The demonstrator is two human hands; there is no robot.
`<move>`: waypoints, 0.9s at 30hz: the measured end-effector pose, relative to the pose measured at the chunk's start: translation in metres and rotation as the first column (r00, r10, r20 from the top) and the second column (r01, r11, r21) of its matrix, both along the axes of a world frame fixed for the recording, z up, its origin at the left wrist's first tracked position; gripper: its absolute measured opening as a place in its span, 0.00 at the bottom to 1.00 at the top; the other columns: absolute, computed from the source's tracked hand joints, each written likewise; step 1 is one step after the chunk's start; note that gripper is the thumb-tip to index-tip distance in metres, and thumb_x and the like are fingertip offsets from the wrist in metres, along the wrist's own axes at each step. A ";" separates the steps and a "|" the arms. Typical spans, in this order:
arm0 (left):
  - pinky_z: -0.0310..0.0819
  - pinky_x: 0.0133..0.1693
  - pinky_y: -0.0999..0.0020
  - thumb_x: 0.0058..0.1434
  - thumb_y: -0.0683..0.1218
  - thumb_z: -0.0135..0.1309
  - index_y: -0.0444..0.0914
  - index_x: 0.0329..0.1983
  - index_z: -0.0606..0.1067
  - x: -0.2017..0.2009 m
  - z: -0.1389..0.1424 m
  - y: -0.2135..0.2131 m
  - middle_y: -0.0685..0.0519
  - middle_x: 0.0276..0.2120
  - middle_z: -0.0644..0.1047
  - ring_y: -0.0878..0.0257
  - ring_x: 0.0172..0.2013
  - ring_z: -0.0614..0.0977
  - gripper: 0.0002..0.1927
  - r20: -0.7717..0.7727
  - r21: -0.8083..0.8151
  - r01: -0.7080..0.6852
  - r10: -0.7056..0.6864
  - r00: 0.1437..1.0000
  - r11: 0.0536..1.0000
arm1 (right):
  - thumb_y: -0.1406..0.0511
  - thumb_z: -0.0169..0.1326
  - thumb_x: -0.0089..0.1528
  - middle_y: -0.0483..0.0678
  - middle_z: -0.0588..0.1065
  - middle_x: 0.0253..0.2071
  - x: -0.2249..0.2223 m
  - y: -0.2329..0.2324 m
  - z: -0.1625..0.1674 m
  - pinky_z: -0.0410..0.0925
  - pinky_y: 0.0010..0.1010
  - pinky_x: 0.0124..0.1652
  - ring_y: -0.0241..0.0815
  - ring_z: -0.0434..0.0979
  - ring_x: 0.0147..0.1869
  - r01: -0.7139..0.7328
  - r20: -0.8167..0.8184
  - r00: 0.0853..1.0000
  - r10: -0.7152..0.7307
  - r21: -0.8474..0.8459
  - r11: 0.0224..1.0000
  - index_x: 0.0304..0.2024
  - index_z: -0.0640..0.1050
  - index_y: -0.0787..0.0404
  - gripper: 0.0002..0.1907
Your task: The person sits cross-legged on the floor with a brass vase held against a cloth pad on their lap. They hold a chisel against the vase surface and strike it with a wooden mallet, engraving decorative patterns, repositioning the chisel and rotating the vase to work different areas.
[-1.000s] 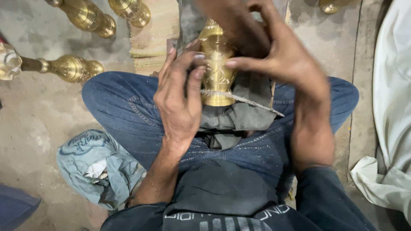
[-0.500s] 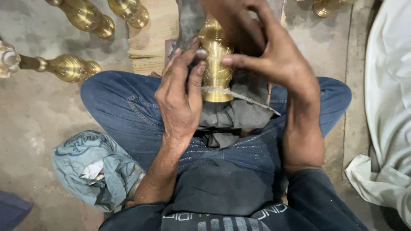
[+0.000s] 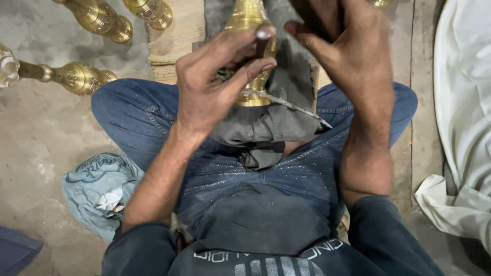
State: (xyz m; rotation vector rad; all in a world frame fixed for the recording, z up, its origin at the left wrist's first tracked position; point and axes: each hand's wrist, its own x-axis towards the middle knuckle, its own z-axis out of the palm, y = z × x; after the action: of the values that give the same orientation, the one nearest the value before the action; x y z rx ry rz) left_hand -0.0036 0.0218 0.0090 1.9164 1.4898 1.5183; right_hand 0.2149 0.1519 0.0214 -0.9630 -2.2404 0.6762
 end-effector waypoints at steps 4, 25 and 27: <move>0.87 0.47 0.73 0.71 0.44 0.68 0.42 0.65 0.75 -0.009 0.004 0.010 0.55 0.49 0.82 0.65 0.45 0.87 0.22 -0.149 -0.014 0.107 -0.108 0.983 0.994 | 0.73 0.63 0.63 0.58 0.74 0.44 0.017 0.001 0.015 0.67 0.45 0.45 0.58 0.74 0.47 -0.041 0.044 0.999 0.029 0.315 0.948 0.56 0.73 0.66 0.20; 0.83 0.40 0.70 0.67 0.45 0.70 0.39 0.56 0.78 -0.011 0.009 -0.001 0.53 0.45 0.82 0.63 0.39 0.86 0.18 -0.383 -0.031 0.046 -0.054 0.922 0.998 | 0.77 0.63 0.57 0.52 0.75 0.49 0.016 -0.021 0.018 0.63 0.45 0.53 0.57 0.74 0.55 0.012 -0.010 1.000 -0.008 0.506 0.862 0.56 0.76 0.61 0.25; 0.84 0.41 0.70 0.68 0.45 0.69 0.39 0.57 0.77 -0.009 0.011 -0.004 0.53 0.47 0.82 0.63 0.41 0.86 0.18 -0.383 -0.022 0.051 -0.055 0.922 0.998 | 0.76 0.63 0.58 0.51 0.75 0.49 0.022 -0.019 0.015 0.63 0.44 0.54 0.54 0.74 0.55 0.024 0.005 1.000 -0.031 0.506 0.862 0.54 0.75 0.60 0.23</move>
State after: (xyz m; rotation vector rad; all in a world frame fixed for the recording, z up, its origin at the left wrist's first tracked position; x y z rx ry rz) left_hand -0.0129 0.0177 0.0196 2.3269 1.5730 1.1499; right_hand 0.2368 0.1325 0.0362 -0.7268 -2.2394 0.0459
